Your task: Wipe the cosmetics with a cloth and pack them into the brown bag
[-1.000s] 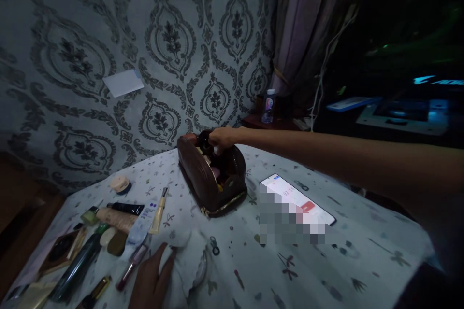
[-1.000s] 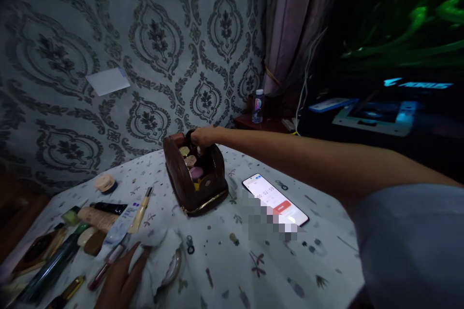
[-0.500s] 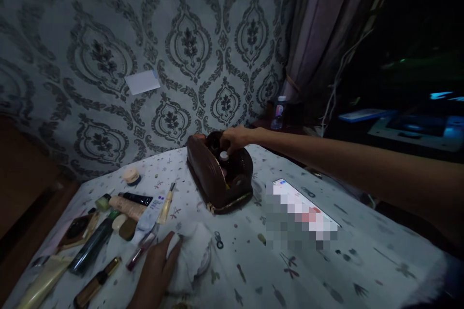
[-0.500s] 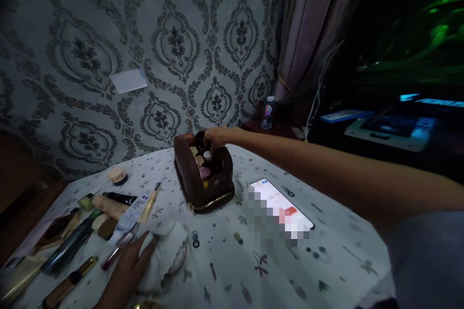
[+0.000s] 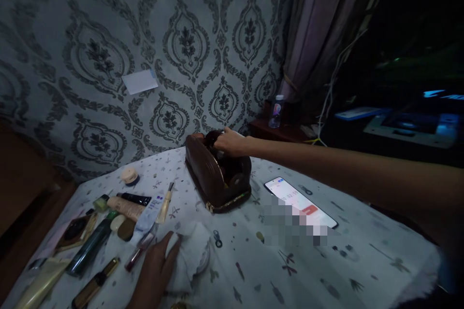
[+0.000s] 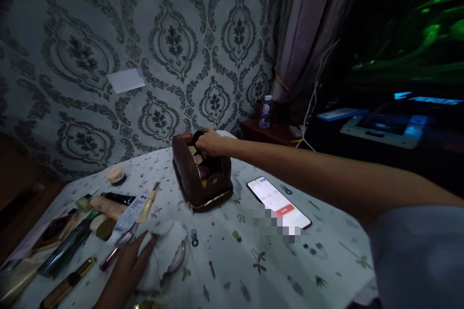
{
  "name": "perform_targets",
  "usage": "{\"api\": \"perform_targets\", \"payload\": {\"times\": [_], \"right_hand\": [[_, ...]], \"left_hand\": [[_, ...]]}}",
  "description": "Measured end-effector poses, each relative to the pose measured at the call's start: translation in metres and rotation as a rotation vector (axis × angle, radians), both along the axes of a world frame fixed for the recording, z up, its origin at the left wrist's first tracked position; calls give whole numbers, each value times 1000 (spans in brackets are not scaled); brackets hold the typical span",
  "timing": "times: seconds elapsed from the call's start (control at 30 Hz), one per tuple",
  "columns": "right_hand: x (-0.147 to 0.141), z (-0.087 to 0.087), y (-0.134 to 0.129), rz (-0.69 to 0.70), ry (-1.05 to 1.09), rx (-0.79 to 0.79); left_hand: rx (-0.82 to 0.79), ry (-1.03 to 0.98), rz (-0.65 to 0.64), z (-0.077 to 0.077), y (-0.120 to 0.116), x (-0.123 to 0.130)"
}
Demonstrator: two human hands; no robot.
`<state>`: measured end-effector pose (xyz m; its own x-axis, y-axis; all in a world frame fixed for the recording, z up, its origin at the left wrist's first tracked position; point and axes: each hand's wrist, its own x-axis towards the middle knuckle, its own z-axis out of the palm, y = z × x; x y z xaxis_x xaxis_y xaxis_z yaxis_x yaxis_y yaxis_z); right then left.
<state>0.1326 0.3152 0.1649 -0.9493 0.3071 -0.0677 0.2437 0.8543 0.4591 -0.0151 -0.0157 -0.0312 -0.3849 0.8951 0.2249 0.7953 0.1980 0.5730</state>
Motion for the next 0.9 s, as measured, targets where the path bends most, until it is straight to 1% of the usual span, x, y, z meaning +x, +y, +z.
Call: {"api": "perform_targets", "payload": {"times": [0.1, 0.17, 0.23, 0.3, 0.37, 0.43, 0.53, 0.63, 0.73, 0.8, 0.9], "right_hand": [[-1, 7, 10, -42, -25, -89], [-1, 12, 18, -63, -42, -184], [-1, 13, 25, -90, -49, -246], [-2, 11, 28, -103, -42, -258], [-3, 9, 27, -99, -41, -248], [-2, 7, 23, -91, -32, -225], [0, 6, 16, -71, -17, -176], [2, 5, 9, 0, -6, -103], [1, -2, 6, 134, 22, -37], [-2, -10, 5, 247, 18, -60], [-7, -26, 8, 370, -42, -168]], "left_hand": [[2, 17, 16, -8, -2, -6], [3, 23, 22, -10, -3, -7], [3, 22, 13, -10, -3, -6], [4, 24, 8, -11, -3, -6], [4, 28, 32, -13, -4, -6], [-18, 22, 53, -16, -5, -6], [-43, -1, 52, -18, -5, -5], [42, -8, 101, -13, -2, 3], [106, -30, 106, -4, 1, 11], [125, -41, 98, 0, 2, 14], [138, -40, 89, 0, 2, 12]]}}
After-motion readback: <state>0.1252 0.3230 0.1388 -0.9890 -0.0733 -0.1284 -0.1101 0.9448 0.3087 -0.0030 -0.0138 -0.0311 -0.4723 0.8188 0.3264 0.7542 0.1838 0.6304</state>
